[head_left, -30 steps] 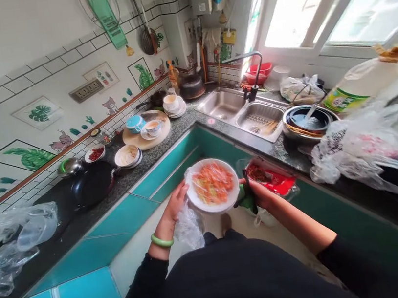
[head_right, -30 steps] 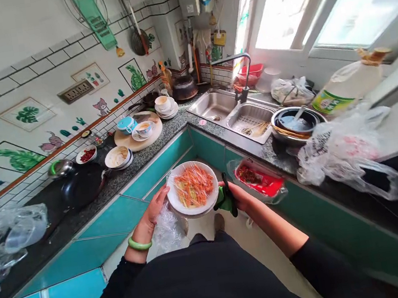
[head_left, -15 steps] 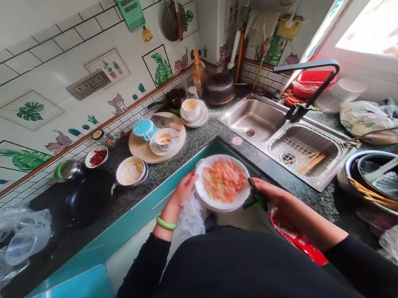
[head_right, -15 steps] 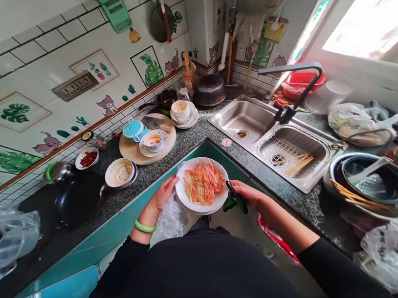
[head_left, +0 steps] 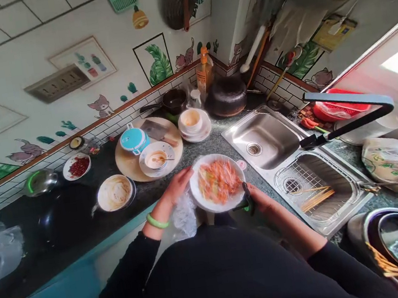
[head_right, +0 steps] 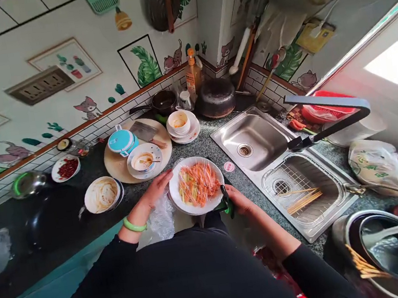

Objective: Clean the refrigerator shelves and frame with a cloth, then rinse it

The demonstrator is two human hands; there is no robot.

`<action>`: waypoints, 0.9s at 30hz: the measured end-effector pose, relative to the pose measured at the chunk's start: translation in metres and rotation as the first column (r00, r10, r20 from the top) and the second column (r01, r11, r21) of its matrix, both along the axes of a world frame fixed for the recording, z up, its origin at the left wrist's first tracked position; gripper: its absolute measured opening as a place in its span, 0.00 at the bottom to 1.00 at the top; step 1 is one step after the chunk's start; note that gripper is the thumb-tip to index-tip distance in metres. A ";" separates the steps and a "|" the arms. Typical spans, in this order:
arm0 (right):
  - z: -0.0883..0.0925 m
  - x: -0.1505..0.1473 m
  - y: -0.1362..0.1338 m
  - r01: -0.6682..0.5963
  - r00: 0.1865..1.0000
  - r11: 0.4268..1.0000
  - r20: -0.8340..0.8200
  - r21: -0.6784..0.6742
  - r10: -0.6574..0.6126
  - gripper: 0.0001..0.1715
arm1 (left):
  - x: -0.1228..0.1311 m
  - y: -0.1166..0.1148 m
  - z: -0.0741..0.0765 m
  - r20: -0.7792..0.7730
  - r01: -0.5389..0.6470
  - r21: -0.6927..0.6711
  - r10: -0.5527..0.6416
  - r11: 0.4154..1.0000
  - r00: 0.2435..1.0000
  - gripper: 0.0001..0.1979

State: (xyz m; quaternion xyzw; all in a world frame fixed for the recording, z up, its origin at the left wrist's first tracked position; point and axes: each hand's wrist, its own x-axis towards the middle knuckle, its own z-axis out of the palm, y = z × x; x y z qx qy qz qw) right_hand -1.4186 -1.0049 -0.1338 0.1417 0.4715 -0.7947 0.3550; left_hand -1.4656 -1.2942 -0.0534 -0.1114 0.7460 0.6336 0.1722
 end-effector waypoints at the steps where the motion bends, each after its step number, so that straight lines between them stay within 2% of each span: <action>1: -0.003 -0.010 0.005 0.007 1.000 1.000 0.004 -0.002 -0.007 0.31 | -0.010 0.005 -0.002 -0.004 -0.015 -0.010 0.015 1.000 1.000 0.28; 5: -0.016 -0.051 0.028 0.013 1.000 1.000 0.017 0.001 -0.013 0.30 | -0.053 0.027 -0.007 0.016 -0.050 -0.031 0.051 0.998 0.999 0.28; 7: -0.023 -0.069 0.044 0.050 0.999 0.998 0.015 0.024 -0.050 0.30 | -0.073 0.038 -0.005 0.049 -0.053 -0.031 0.055 0.998 0.997 0.29; 11: -0.046 -0.098 0.085 0.174 0.985 0.978 0.003 0.113 -0.175 0.31 | -0.108 0.059 0.016 0.131 -0.042 -0.072 0.051 0.997 0.990 0.28; 14: -0.070 -0.115 0.122 0.237 0.970 0.957 0.009 0.169 -0.242 0.32 | -0.129 0.075 0.037 0.171 -0.046 -0.099 0.063 0.994 0.983 0.27; 17: -0.097 -0.134 0.158 0.277 0.954 0.923 0.036 0.268 -0.297 0.31 | -0.146 0.088 0.048 0.163 -0.056 -0.104 0.072 0.993 0.984 0.26; 20: -0.124 -0.156 0.186 0.301 0.936 0.891 0.071 0.340 -0.344 0.29 | -0.156 0.094 0.046 0.195 -0.053 -0.112 0.074 0.992 0.978 0.25; 22: -0.142 -0.171 0.199 0.295 0.935 0.891 0.091 0.345 -0.344 0.28 | -0.160 0.095 0.041 0.250 -0.052 -0.115 0.080 0.992 0.965 0.25; 27: -0.191 -0.197 0.209 0.231 0.939 0.907 0.162 0.352 -0.303 0.25 | -0.162 0.093 0.033 0.271 -0.060 -0.182 0.109 0.981 0.956 0.22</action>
